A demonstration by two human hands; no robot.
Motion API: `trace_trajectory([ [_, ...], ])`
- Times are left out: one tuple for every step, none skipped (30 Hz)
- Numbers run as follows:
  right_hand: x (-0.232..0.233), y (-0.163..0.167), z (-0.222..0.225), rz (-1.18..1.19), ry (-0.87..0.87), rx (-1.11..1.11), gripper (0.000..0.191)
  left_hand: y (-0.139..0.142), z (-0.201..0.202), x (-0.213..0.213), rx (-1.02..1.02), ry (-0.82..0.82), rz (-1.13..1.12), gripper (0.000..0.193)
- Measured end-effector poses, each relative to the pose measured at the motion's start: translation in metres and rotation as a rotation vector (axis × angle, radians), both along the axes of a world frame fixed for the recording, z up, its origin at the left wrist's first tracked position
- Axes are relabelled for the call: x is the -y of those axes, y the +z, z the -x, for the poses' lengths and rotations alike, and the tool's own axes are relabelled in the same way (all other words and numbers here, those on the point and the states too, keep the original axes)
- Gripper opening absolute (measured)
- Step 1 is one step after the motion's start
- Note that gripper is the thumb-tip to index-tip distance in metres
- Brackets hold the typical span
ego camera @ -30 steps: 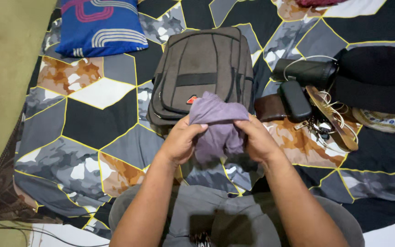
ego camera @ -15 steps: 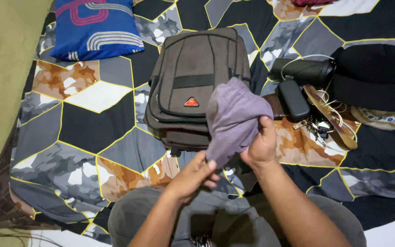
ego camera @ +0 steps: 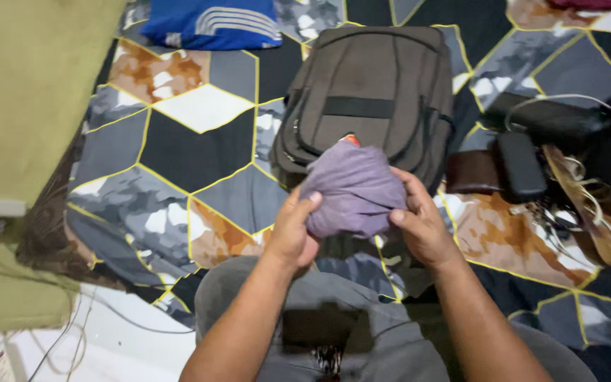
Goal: The person sits beside a bed and unzips a backpack, then removes items one at a time including a water bottle, charging cables, a wallet, a cap, and clothing, placing them on the bed next to the bag.
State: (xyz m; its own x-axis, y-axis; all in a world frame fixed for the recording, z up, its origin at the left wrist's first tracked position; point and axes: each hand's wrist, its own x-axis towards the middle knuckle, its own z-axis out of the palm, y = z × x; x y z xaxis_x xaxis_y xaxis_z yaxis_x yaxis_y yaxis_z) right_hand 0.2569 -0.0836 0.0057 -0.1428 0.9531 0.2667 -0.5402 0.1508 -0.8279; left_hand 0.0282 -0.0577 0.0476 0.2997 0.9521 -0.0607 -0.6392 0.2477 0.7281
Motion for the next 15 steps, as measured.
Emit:
trace_trajectory([
  [-0.004, -0.002, 0.000, -0.018, 0.024, 0.032, 0.072, 0.002, 0.015, -0.007, -0.003, 0.044, -0.010, 0.045],
  [-0.008, -0.005, -0.001, -0.035, 0.043, 0.064, 0.071, 0.004, 0.034, -0.016, -0.006, 0.083, -0.018, 0.042],
  [-0.011, -0.009, -0.004, -0.018, -0.020, 0.159, 0.067, 0.005, 0.052, -0.027, -0.008, 0.114, -0.024, 0.039],
  [-0.015, -0.014, -0.006, 0.000, -0.088, 0.253, 0.063, 0.004, 0.071, -0.041, -0.029, 0.169, -0.103, 0.039],
  [-0.017, -0.019, -0.009, 0.019, -0.156, 0.347, 0.059, 0.002, 0.093, -0.057, -0.051, 0.224, -0.181, 0.038],
  [-0.020, -0.024, -0.013, 0.069, -0.180, 0.353, 0.055, -0.003, 0.113, -0.073, -0.163, 0.336, -0.209, 0.037],
  [-0.023, -0.027, -0.015, 0.119, -0.202, 0.358, 0.050, -0.011, 0.133, -0.087, -0.277, 0.449, -0.236, 0.037],
  [-0.027, -0.030, -0.014, 0.164, -0.220, 0.362, 0.046, -0.022, 0.151, -0.098, -0.355, 0.472, -0.213, 0.038],
  [-0.030, -0.031, -0.013, 0.171, -0.243, 0.371, 0.045, -0.034, 0.166, -0.112, -0.431, 0.495, -0.197, 0.040],
  [-0.033, -0.029, -0.011, 0.179, -0.272, 0.381, 0.043, -0.046, 0.177, -0.124, -0.504, 0.513, -0.180, 0.042],
  [-0.033, -0.026, -0.009, 0.194, -0.300, 0.392, 0.042, -0.059, 0.185, -0.132, -0.814, 0.479, -0.116, 0.044],
  [-0.031, -0.021, -0.006, 0.179, -0.349, 0.477, 0.042, -0.070, 0.192, -0.136, -1.124, 0.435, -0.044, 0.046],
  [-0.027, -0.015, -0.004, 0.160, -0.400, 0.563, 0.042, -0.077, 0.195, -0.140, -1.431, 0.380, 0.031, 0.049],
  [-0.024, -0.007, -0.003, 0.140, -0.452, 0.651, 0.042, -0.082, 0.198, -0.141, -1.543, 0.402, 0.052, 0.054],
  [-0.022, 0.002, -0.003, 0.070, -0.494, 0.804, 0.045, -0.083, 0.198, -0.142, -1.654, 0.428, 0.069, 0.059],
])
